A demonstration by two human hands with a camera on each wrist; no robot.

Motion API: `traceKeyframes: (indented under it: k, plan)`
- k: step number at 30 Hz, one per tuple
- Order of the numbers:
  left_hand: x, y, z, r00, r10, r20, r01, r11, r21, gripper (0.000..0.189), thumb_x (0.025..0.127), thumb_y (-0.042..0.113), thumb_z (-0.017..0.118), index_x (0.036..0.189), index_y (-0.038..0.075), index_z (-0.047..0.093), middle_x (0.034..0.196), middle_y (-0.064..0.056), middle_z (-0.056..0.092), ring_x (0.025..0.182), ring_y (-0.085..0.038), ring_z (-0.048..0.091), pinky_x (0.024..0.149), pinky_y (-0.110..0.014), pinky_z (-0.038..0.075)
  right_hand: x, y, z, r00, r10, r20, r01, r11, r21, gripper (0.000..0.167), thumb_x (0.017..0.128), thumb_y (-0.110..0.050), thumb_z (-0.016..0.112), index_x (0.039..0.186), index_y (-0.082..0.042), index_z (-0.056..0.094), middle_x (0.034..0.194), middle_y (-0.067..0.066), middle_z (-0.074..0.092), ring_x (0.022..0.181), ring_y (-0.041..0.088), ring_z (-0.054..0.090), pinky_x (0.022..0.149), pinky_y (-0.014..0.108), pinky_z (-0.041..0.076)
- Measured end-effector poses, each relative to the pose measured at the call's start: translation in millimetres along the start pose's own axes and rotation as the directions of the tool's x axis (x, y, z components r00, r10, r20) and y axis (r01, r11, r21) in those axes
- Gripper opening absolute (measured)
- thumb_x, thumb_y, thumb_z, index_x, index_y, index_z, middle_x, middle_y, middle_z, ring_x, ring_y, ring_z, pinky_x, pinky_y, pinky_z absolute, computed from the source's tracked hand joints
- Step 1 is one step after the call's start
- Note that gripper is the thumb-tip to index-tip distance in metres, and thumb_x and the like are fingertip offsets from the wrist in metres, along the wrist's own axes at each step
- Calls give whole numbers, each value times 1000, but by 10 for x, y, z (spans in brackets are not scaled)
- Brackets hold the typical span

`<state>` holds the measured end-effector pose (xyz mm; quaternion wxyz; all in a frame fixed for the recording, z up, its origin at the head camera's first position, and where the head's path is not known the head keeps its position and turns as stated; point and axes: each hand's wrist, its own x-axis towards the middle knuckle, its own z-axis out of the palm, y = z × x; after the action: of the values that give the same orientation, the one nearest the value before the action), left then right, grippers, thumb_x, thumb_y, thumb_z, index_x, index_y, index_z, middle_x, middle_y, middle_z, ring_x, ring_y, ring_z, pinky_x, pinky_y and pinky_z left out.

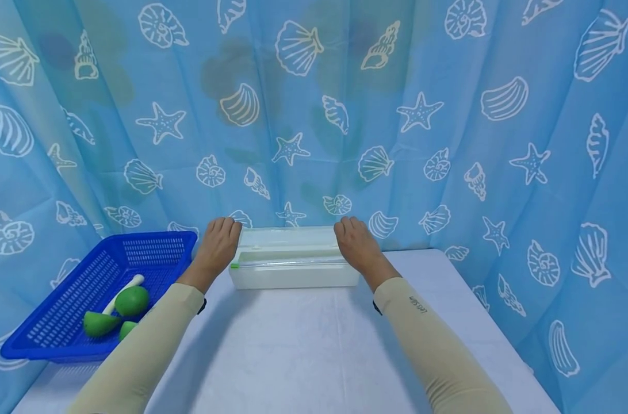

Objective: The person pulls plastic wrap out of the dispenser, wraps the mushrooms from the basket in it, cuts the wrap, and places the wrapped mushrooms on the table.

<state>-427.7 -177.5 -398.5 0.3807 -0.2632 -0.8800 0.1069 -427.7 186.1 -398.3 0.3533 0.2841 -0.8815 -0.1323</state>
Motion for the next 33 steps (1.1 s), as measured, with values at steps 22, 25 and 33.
traceKeyframes:
  k: [22,25,33]
  plan:
    - [177,-54,-135,999,-21,-34,22,999,41,8,95,0,51,103,0,49,91,-12,44,89,-29,43,84,-40,38,36,86,-212,999,-19,-37,17,998,-63,13,90,1,56,94,0,44,81,12,40,71,24,43,60,29,40]
    - [185,-64,-158,999,-22,-44,25,998,52,9,95,1,53,103,1,49,91,-12,45,89,-29,44,84,-40,39,62,94,-238,999,-9,-49,6,998,-58,11,90,2,55,92,0,45,79,12,40,69,24,43,58,29,40]
    - [241,-117,-245,998,-42,-54,44,998,44,9,96,3,53,103,0,49,90,-12,45,86,-29,44,82,-39,40,173,131,-349,995,27,-92,-24,999,32,15,87,5,60,90,0,47,76,11,40,67,24,44,58,29,41]
